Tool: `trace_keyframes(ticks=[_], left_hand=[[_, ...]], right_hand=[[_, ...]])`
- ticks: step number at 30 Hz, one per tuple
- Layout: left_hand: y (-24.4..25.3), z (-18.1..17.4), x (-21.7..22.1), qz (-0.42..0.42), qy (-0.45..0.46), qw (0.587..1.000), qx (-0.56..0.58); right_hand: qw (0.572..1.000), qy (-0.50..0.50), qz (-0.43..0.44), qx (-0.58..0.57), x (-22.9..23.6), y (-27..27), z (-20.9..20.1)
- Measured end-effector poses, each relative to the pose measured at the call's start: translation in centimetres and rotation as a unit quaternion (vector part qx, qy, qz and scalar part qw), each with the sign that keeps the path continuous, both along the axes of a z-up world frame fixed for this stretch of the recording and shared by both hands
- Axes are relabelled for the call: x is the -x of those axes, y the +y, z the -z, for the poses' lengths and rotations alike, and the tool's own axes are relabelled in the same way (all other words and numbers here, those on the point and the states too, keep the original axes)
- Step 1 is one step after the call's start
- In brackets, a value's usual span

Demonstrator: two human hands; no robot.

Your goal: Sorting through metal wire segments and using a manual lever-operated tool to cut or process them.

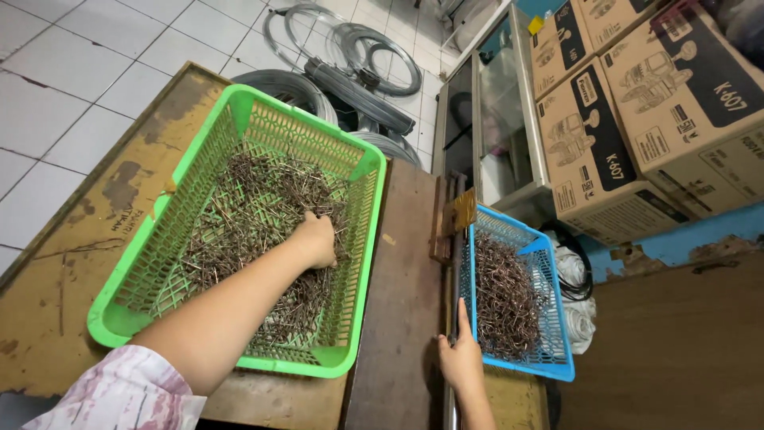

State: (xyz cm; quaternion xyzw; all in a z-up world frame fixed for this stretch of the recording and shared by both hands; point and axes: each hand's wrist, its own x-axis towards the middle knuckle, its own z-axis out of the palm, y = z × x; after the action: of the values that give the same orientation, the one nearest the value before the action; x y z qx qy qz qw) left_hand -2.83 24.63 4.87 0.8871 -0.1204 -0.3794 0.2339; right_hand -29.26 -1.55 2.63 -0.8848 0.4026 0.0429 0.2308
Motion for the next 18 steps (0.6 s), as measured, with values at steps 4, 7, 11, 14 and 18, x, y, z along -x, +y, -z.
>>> trace_keyframes(ticks=[4, 7, 11, 14, 18], left_hand=[[-0.6, 3.2, -0.3, 0.019, -0.032, 0.999, 0.019], [-1.0, 4.5, -1.1, 0.043, -0.053, 0.998, 0.002], [0.0, 2.5, -0.9, 0.057, -0.033, 0.998, -0.005], [0.5, 1.3, -1.0, 0.063, -0.007, 0.998, -0.002], [-0.1, 3.3, -2.2, 0.073, 0.002, 0.997, -0.016]], right_hand=[[1.000, 0.002, 0.012, -0.020, -0.1, 0.9, -1.1], [1.000, -0.005, 0.008, -0.018, -0.1, 0.4, -0.6], [1.000, -0.006, 0.005, -0.015, 0.0, 0.2, -0.4], [1.000, -0.016, 0.002, -0.019, 0.2, 0.5, -0.7], [1.000, -0.015, -0.004, -0.019, 0.4, 0.0, -0.1]])
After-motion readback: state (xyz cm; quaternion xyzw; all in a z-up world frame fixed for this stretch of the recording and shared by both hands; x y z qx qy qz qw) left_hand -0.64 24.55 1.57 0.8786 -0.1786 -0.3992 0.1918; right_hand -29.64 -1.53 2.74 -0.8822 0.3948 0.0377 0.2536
